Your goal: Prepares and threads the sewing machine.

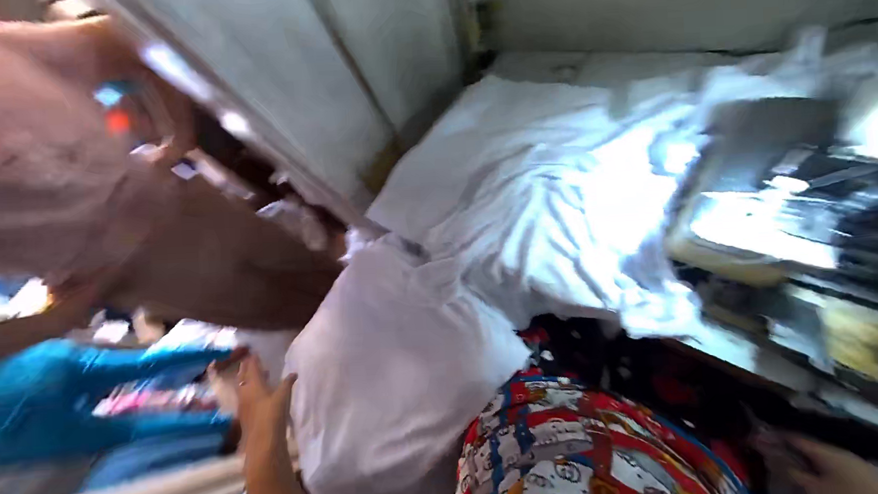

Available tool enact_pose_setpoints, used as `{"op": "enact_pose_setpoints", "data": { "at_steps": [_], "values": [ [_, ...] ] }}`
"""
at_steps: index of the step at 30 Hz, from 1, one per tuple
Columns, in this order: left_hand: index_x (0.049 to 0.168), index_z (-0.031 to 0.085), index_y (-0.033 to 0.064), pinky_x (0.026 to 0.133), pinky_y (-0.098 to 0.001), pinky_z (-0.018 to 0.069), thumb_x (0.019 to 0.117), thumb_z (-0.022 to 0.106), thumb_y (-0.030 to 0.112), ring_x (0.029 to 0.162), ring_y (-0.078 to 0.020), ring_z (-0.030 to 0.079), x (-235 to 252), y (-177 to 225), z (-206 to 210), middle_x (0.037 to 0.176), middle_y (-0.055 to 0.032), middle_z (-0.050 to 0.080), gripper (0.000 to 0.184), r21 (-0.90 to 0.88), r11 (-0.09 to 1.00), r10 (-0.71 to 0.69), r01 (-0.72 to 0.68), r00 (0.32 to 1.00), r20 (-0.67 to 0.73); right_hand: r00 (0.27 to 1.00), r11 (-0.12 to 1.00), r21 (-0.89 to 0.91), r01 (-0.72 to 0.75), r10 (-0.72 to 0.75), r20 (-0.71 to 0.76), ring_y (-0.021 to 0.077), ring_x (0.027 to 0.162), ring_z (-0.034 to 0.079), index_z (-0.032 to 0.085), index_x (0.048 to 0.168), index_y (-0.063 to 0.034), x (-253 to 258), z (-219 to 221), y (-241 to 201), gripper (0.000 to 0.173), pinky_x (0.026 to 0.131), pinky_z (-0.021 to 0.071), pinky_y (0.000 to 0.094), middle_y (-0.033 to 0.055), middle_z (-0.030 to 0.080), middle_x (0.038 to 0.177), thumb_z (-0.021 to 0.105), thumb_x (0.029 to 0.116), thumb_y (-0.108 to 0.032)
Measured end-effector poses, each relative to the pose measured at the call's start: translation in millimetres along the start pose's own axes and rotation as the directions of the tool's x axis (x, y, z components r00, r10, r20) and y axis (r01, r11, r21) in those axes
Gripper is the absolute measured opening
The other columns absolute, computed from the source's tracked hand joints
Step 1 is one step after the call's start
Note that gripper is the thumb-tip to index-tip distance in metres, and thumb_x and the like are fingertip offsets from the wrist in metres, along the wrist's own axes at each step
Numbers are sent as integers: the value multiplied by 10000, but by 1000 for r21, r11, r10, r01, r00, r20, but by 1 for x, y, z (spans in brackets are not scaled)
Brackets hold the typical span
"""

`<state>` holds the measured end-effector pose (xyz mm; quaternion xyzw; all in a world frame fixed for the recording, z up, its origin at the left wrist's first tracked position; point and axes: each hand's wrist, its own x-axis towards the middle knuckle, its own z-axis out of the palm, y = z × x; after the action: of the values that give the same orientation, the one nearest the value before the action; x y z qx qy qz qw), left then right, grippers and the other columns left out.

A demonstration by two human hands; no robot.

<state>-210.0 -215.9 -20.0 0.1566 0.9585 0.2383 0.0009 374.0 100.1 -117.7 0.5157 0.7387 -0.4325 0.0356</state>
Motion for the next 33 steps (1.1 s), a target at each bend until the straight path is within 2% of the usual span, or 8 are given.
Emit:
{"op": "enact_pose_setpoints", "data": {
  "at_steps": [2,4,10,14,21,26,31,33],
  "values": [
    [1338,554,-120,883,-516,563,926,681,30,1019,-381,683,9,48,27,1227,-323,637,457,-129,961,241,-244,970,-42,997,992,107,60,-55,-51,454,970,690,734,1093,49,-4,11,0,200,888,498,681,275,720,1022,631,964,-64],
    [1107,685,-104,771,-517,593,1003,632,145,821,-328,719,11,109,49,985,-256,714,275,-119,907,407,-404,913,2,992,976,191,103,-86,-97,368,831,715,740,1074,13,-12,20,-13,205,806,543,627,197,738,904,615,1000,-132],
    [1102,729,-47,1041,-591,453,966,629,230,1230,-470,590,-3,251,111,1251,-287,660,324,-267,448,892,-853,447,68,786,891,165,424,-271,-556,156,881,702,712,1100,-29,-28,5,-54,297,818,592,349,91,731,992,457,1049,-172],
    [1047,754,-3,816,-405,574,967,642,156,944,-272,709,-62,324,147,1061,-172,740,210,-458,271,962,-847,258,92,726,826,308,472,-166,-667,17,786,599,655,1197,41,-14,-18,-85,320,728,518,186,86,679,988,450,1046,-153],
    [1327,604,-55,746,-331,566,937,719,247,818,-170,686,-148,380,197,1163,-175,708,507,-628,477,851,-615,144,506,723,835,200,513,-295,-624,81,829,660,768,1015,-64,-5,-15,-97,164,765,553,213,66,714,928,643,939,-138],
    [967,733,25,719,-171,544,959,659,139,754,7,661,-147,382,189,853,0,725,136,-742,431,893,-514,126,432,701,818,256,515,-231,-674,-7,850,659,779,996,-56,-20,-23,-76,170,783,535,138,28,737,944,648,932,-143],
    [1168,733,17,814,-407,566,953,682,258,991,-268,695,-160,377,182,1184,-172,712,327,-589,229,971,-775,139,195,664,775,272,571,-241,-708,-43,845,637,775,1004,-49,-17,-30,-82,162,765,513,96,25,728,945,658,944,-145],
    [1242,690,2,710,-288,532,921,726,307,867,-168,659,-176,372,173,1193,-172,693,444,-677,178,982,-714,85,168,651,743,280,608,-265,-711,-55,833,622,774,997,-46,-14,-30,-87,157,756,497,80,21,725,937,669,945,-150]
  ]
}}
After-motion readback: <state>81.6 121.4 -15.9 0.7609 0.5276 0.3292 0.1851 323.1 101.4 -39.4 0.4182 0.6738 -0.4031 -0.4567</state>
